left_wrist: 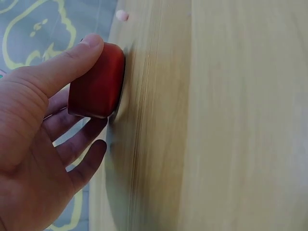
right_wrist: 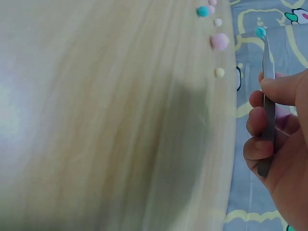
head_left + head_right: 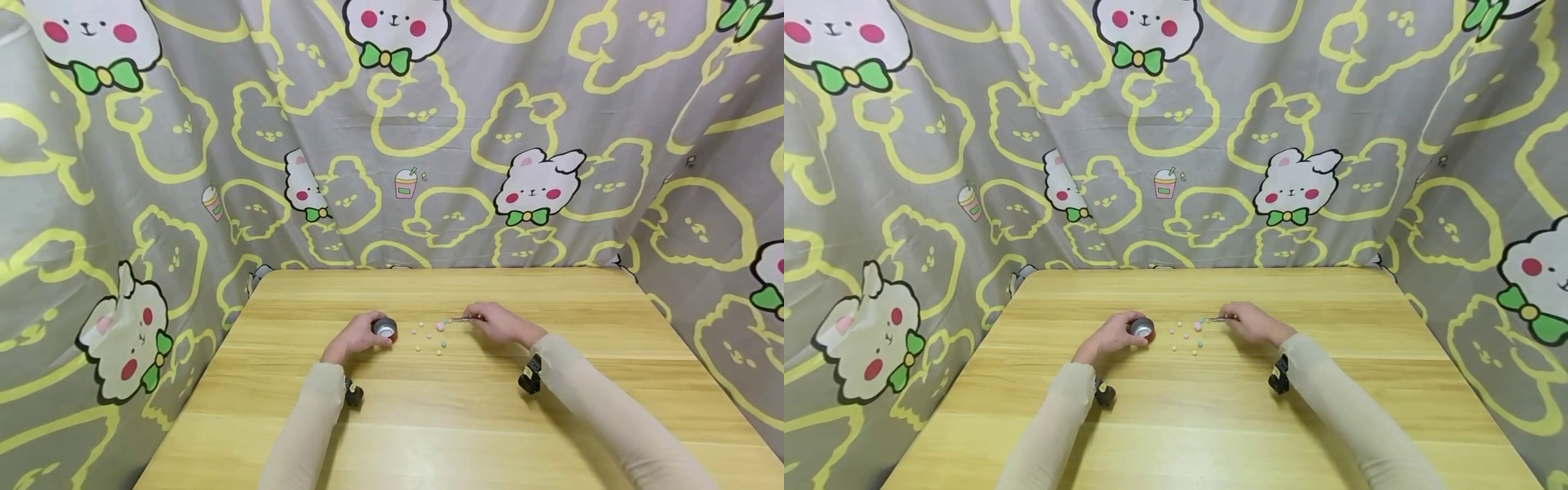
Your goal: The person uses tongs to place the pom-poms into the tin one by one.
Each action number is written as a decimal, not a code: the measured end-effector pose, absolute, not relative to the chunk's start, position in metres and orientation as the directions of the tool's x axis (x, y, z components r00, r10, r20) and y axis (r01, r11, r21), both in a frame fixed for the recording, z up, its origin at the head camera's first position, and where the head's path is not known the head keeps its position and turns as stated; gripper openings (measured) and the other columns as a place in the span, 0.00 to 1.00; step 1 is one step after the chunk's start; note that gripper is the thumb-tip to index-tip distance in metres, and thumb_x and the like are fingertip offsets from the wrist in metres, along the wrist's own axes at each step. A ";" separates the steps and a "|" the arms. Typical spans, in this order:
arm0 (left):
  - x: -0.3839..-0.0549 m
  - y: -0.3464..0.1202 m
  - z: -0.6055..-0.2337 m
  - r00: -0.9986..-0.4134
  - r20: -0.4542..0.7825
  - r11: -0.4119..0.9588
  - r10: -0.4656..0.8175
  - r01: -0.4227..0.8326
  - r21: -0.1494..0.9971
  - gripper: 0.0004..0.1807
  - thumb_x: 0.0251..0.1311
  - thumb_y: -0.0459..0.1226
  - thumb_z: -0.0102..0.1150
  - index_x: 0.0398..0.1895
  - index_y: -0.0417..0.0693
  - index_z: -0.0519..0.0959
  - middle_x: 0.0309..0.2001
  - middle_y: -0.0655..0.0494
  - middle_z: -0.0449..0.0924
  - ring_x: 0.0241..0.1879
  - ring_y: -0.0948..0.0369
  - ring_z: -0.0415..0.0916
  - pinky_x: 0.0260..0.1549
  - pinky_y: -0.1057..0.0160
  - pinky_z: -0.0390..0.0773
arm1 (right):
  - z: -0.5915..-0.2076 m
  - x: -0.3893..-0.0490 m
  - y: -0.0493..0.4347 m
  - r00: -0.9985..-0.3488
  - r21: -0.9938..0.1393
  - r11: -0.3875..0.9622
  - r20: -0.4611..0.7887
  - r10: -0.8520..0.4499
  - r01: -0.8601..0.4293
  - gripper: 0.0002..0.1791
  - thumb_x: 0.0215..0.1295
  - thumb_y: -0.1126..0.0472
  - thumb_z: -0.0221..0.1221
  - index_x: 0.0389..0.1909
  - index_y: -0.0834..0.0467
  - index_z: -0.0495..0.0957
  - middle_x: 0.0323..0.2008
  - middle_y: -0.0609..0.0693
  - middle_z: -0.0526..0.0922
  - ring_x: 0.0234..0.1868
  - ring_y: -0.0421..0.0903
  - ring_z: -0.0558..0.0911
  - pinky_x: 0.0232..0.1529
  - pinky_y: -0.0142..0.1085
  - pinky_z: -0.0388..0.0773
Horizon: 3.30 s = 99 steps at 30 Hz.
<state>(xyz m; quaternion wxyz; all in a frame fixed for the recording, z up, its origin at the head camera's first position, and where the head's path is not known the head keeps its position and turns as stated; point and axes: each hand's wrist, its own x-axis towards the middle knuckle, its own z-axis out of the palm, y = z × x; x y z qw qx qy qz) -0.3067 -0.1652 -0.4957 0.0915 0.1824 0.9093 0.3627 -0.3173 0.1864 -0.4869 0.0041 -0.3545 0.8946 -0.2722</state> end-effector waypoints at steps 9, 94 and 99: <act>-0.307 -0.161 -0.498 -0.921 -0.048 0.670 0.386 0.244 0.701 0.32 0.48 0.39 0.72 0.57 0.39 0.72 0.51 0.47 0.76 0.51 0.52 0.72 0.53 0.53 0.69 | -0.475 -0.319 0.174 -0.730 -0.494 0.573 0.212 -0.650 -0.654 0.09 0.67 0.69 0.52 0.43 0.60 0.78 0.37 0.56 0.81 0.35 0.44 0.75 0.37 0.41 0.73; -0.305 -0.162 -0.504 -0.926 -0.066 0.644 0.371 0.205 0.737 0.26 0.48 0.40 0.73 0.51 0.46 0.75 0.44 0.55 0.78 0.46 0.58 0.73 0.49 0.56 0.71 | -0.443 -0.322 0.085 -0.657 -0.396 0.566 0.144 -0.740 -0.723 0.08 0.70 0.66 0.51 0.44 0.59 0.77 0.38 0.51 0.80 0.37 0.43 0.78 0.40 0.41 0.75; -0.304 -0.161 -0.502 -0.932 -0.086 0.652 0.353 0.180 0.737 0.26 0.48 0.41 0.73 0.51 0.47 0.75 0.45 0.55 0.78 0.47 0.58 0.73 0.50 0.55 0.70 | -0.437 -0.324 0.106 -0.684 -0.378 0.596 0.157 -0.713 -0.708 0.08 0.69 0.65 0.51 0.44 0.59 0.77 0.39 0.50 0.80 0.40 0.45 0.79 0.42 0.42 0.75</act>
